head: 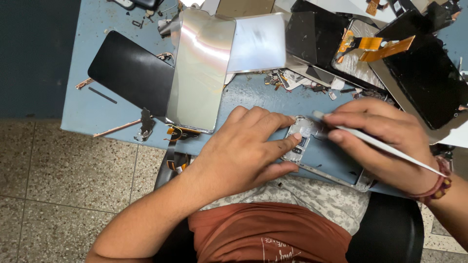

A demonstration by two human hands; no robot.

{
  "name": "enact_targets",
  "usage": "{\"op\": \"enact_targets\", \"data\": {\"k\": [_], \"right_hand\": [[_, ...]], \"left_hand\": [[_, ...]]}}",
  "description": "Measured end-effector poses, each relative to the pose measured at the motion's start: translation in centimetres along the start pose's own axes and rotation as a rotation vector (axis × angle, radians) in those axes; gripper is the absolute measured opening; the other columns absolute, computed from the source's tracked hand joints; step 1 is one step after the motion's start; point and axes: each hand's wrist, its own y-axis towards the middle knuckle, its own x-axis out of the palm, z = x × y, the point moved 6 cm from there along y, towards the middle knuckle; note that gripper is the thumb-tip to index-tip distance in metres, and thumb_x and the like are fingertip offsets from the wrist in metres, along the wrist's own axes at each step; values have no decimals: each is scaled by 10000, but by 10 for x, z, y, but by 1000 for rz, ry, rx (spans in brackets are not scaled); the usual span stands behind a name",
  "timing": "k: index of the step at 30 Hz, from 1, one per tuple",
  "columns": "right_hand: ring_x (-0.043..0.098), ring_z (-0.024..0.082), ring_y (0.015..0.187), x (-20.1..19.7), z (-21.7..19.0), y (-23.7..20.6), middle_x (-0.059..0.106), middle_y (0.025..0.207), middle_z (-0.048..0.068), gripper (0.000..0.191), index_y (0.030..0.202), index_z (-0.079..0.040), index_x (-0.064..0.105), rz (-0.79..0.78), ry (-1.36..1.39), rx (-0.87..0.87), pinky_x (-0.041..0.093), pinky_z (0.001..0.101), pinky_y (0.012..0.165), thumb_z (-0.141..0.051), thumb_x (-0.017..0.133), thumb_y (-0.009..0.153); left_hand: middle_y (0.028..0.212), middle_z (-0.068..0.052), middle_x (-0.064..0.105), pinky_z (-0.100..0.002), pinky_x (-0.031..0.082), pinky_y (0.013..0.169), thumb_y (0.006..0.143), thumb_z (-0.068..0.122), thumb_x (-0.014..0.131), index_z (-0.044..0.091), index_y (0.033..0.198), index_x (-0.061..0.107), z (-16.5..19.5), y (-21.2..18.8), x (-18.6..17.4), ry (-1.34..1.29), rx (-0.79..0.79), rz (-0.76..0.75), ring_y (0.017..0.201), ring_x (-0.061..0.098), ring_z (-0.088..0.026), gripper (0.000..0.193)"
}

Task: The person uses tweezers to remove small components from a disassembled smartphone frame. They carefully lift and place parts on the workbench while handling the frame with their other hand.

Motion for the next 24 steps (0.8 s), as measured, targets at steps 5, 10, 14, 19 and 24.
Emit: {"op": "enact_targets", "data": {"k": [5, 10, 14, 19, 24], "right_hand": [[772, 224, 1049, 3, -5, 2, 776, 1043, 112, 201, 990, -49, 718, 7, -84, 23, 631, 320, 901, -165, 796, 845], [767, 240, 1056, 2, -14, 3, 777, 1005, 99, 160, 949, -46, 750, 2, -153, -27, 629, 348, 924, -128, 808, 825], [766, 242, 1040, 3, -17, 5, 778, 1012, 103, 149, 952, -52, 759, -1, -168, -50, 623, 356, 924, -119, 804, 827], [768, 242, 1025, 6, -19, 6, 782, 1004, 108, 140, 941, -55, 773, -9, -189, -75, 623, 352, 892, -122, 805, 822], [769, 240, 1008, 9, -23, 1, 780, 1001, 109, 131, 929, -62, 771, -7, -213, -110, 623, 355, 892, -129, 810, 824]], "left_hand": [[1298, -84, 641, -391, 432, 951, 854, 374, 825, 71, 1207, 747, -1, 0, 2, -5, 0, 3, 1154, 573, -259, 472], [1297, -82, 643, -384, 435, 945, 845, 368, 833, 72, 1206, 746, 2, -1, 4, -2, 5, 13, 1149, 578, -257, 476], [1290, -82, 646, -382, 437, 940, 846, 371, 834, 76, 1201, 748, 3, -1, 4, -2, 5, 12, 1150, 578, -257, 470], [1283, -84, 646, -383, 438, 939, 844, 374, 832, 75, 1194, 748, 4, -3, 3, 5, 8, 16, 1148, 579, -259, 468], [1283, -83, 647, -380, 438, 933, 853, 373, 828, 73, 1203, 746, 8, -7, 3, 5, 13, 18, 1137, 578, -259, 468]]}}
